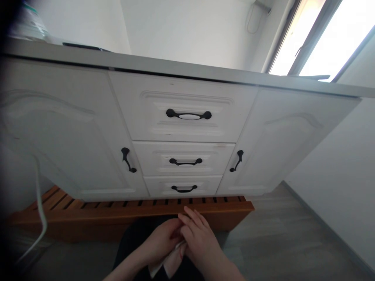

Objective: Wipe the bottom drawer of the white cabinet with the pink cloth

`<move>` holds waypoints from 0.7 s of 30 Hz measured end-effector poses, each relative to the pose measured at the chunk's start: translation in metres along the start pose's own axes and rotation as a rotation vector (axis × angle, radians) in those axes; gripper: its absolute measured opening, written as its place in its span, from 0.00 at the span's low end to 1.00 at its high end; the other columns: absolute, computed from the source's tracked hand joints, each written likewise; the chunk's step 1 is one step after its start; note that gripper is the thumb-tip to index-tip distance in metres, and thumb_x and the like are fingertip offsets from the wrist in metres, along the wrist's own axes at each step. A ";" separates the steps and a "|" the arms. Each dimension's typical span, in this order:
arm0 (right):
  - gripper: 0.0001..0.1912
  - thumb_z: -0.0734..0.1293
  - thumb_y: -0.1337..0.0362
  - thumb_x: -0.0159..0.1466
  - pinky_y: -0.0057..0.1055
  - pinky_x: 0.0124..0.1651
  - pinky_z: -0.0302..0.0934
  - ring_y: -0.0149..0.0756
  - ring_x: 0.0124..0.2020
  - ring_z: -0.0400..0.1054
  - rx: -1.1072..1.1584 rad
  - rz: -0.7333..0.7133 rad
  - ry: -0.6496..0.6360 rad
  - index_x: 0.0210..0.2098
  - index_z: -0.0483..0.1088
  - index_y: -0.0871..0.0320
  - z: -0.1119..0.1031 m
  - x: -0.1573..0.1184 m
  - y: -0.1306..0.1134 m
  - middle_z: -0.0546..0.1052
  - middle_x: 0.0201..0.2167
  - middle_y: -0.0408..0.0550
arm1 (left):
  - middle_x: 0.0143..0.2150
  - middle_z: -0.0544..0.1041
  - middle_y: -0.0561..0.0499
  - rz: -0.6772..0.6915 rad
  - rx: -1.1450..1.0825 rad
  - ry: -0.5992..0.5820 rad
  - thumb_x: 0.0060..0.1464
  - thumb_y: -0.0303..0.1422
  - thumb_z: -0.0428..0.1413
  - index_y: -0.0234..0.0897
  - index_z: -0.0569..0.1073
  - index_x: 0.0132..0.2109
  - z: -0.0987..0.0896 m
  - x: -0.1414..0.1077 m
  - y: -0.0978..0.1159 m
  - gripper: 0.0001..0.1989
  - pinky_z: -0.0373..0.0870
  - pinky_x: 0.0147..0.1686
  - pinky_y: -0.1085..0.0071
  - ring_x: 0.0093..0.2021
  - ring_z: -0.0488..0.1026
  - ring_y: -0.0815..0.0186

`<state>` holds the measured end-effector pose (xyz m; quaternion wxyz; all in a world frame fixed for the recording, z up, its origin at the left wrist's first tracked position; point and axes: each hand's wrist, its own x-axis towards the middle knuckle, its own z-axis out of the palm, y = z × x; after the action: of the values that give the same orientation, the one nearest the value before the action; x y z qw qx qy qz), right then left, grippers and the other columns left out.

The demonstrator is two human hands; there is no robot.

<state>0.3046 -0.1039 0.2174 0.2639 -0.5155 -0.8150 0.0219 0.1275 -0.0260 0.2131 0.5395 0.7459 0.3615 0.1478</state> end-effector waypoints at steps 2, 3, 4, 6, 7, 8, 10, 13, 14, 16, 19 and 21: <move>0.26 0.64 0.77 0.57 0.44 0.67 0.56 0.41 0.57 0.71 0.052 0.052 -0.068 0.53 0.70 0.55 -0.001 0.002 0.004 0.79 0.55 0.49 | 0.46 0.80 0.48 -0.004 -0.040 -0.061 0.53 0.32 0.53 0.41 0.79 0.45 -0.007 -0.001 0.004 0.14 0.66 0.50 0.66 0.48 0.75 0.58; 0.29 0.64 0.77 0.57 0.44 0.65 0.59 0.40 0.53 0.74 0.048 0.098 -0.087 0.58 0.67 0.56 -0.001 0.002 0.007 0.80 0.52 0.51 | 0.47 0.80 0.48 -0.007 -0.106 -0.093 0.55 0.34 0.53 0.40 0.79 0.46 -0.011 -0.001 0.004 0.14 0.67 0.50 0.65 0.49 0.75 0.58; 0.32 0.63 0.77 0.57 0.45 0.62 0.61 0.41 0.51 0.75 0.029 0.149 -0.103 0.62 0.65 0.58 -0.002 0.002 0.009 0.80 0.51 0.52 | 0.49 0.80 0.48 -0.012 -0.190 -0.111 0.57 0.37 0.54 0.39 0.78 0.49 -0.014 -0.001 0.004 0.15 0.68 0.51 0.65 0.50 0.75 0.58; 0.34 0.63 0.76 0.58 0.45 0.57 0.62 0.43 0.50 0.74 -0.001 0.239 -0.149 0.64 0.63 0.57 -0.003 0.000 0.013 0.80 0.52 0.53 | 0.53 0.79 0.46 -0.037 -0.351 -0.081 0.60 0.46 0.54 0.38 0.75 0.54 -0.018 -0.001 0.002 0.22 0.68 0.55 0.62 0.54 0.75 0.57; 0.33 0.63 0.75 0.58 0.44 0.55 0.61 0.44 0.51 0.73 0.000 0.273 -0.179 0.63 0.64 0.55 -0.004 0.000 0.014 0.79 0.53 0.53 | 0.54 0.78 0.45 -0.050 -0.399 -0.053 0.60 0.50 0.53 0.38 0.73 0.56 -0.018 -0.002 0.001 0.25 0.68 0.56 0.61 0.55 0.74 0.57; 0.32 0.63 0.75 0.58 0.44 0.55 0.60 0.43 0.51 0.73 0.015 0.304 -0.207 0.61 0.66 0.53 -0.005 -0.001 0.014 0.79 0.53 0.51 | 0.55 0.77 0.44 -0.054 -0.419 -0.020 0.60 0.51 0.53 0.38 0.72 0.57 -0.018 -0.004 0.000 0.27 0.68 0.58 0.60 0.56 0.74 0.56; 0.28 0.63 0.76 0.58 0.42 0.55 0.58 0.42 0.52 0.72 0.066 0.372 -0.233 0.57 0.69 0.52 -0.005 0.000 0.011 0.79 0.52 0.49 | 0.56 0.76 0.44 -0.020 -0.349 -0.003 0.58 0.48 0.57 0.39 0.69 0.59 -0.012 -0.010 0.002 0.27 0.66 0.61 0.58 0.58 0.72 0.57; 0.22 0.62 0.75 0.57 0.41 0.54 0.57 0.41 0.48 0.72 0.110 0.510 -0.206 0.51 0.69 0.55 -0.005 0.006 0.003 0.79 0.45 0.47 | 0.65 0.68 0.45 0.051 -0.081 0.020 0.44 0.33 0.66 0.44 0.67 0.62 0.002 -0.019 0.007 0.37 0.61 0.66 0.57 0.64 0.66 0.55; 0.20 0.62 0.75 0.57 0.41 0.53 0.57 0.41 0.46 0.72 0.111 0.547 -0.194 0.48 0.69 0.56 -0.006 0.009 0.001 0.79 0.43 0.46 | 0.67 0.65 0.46 0.064 -0.005 0.052 0.41 0.29 0.66 0.46 0.67 0.62 0.006 -0.020 0.009 0.39 0.60 0.67 0.57 0.65 0.65 0.55; 0.14 0.64 0.73 0.58 0.41 0.52 0.58 0.41 0.42 0.70 0.115 0.600 -0.182 0.43 0.68 0.56 -0.009 0.013 -0.001 0.78 0.39 0.45 | 0.66 0.65 0.47 0.092 0.062 0.128 0.46 0.27 0.62 0.47 0.70 0.59 0.010 -0.021 0.010 0.31 0.60 0.66 0.59 0.64 0.65 0.57; 0.08 0.67 0.69 0.60 0.39 0.49 0.60 0.41 0.41 0.69 0.168 0.626 -0.176 0.39 0.66 0.55 -0.016 0.011 0.002 0.77 0.37 0.45 | 0.56 0.73 0.48 0.156 -0.026 0.185 0.59 0.33 0.55 0.45 0.76 0.49 0.007 -0.017 0.007 0.12 0.65 0.60 0.63 0.57 0.70 0.61; 0.07 0.67 0.68 0.62 0.38 0.48 0.62 0.41 0.43 0.70 0.235 0.589 -0.181 0.40 0.66 0.55 -0.017 0.004 0.005 0.77 0.39 0.46 | 0.51 0.76 0.48 0.141 -0.136 0.183 0.59 0.39 0.56 0.43 0.78 0.44 0.002 -0.014 0.003 0.10 0.66 0.56 0.63 0.53 0.73 0.60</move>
<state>0.3151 -0.1023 0.2326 0.2304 -0.6909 -0.6430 0.2370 0.1204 -0.0375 0.2176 0.5419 0.7145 0.3452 0.2770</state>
